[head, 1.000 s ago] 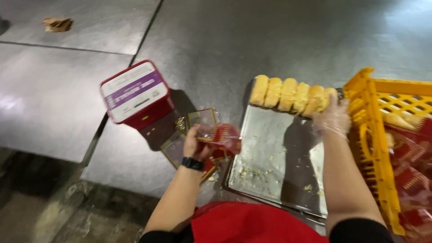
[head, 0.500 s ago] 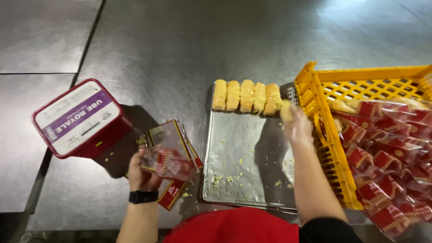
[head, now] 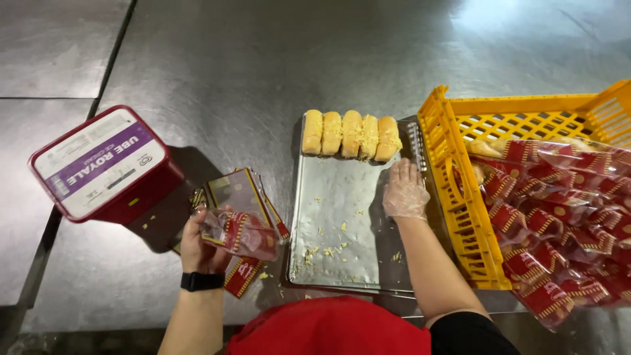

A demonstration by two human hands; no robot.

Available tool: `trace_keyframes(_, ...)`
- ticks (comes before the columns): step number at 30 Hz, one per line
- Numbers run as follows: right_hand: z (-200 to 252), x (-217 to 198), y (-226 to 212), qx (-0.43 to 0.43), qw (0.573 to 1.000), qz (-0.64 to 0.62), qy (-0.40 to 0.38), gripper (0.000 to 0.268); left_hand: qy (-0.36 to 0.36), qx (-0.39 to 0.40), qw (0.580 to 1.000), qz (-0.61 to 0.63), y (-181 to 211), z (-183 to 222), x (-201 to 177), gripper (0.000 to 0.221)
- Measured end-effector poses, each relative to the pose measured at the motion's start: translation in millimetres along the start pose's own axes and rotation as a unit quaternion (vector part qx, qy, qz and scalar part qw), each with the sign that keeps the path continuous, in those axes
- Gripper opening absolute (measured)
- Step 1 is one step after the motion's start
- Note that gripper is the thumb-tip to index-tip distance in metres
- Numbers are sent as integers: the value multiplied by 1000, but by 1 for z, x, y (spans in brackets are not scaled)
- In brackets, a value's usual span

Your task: Packing individual buns into plastic bags and placing them in a storage crate.

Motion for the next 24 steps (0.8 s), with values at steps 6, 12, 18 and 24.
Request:
trace_keyframes(6,-4,0,10,27,998,-42,-30,71,-28,7,999,32,10,5,-3,15)
trace_keyframes(12,39,-44,11,107,990,-79,-38,60,-11,34,998,42,15,-4,6,26)
trace_keyframes(18,33,-41,46,230,924,-305,-1,44,-20,35,994,97,-16,-35,24,27)
trace_keyframes(24,82,-165,0,350,727,-589,-39,35,-40,9,994,104,-47,-42,47,18)
Point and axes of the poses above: each hand's wrist, its own z-axis away from the middle knuckle, its own x-axis out of the palm, y = z × x, the point moved 9 cm from there along -z, towards the middle knuckle, and after that the axes turned 9 degrees about y, right-handed, at the moved point
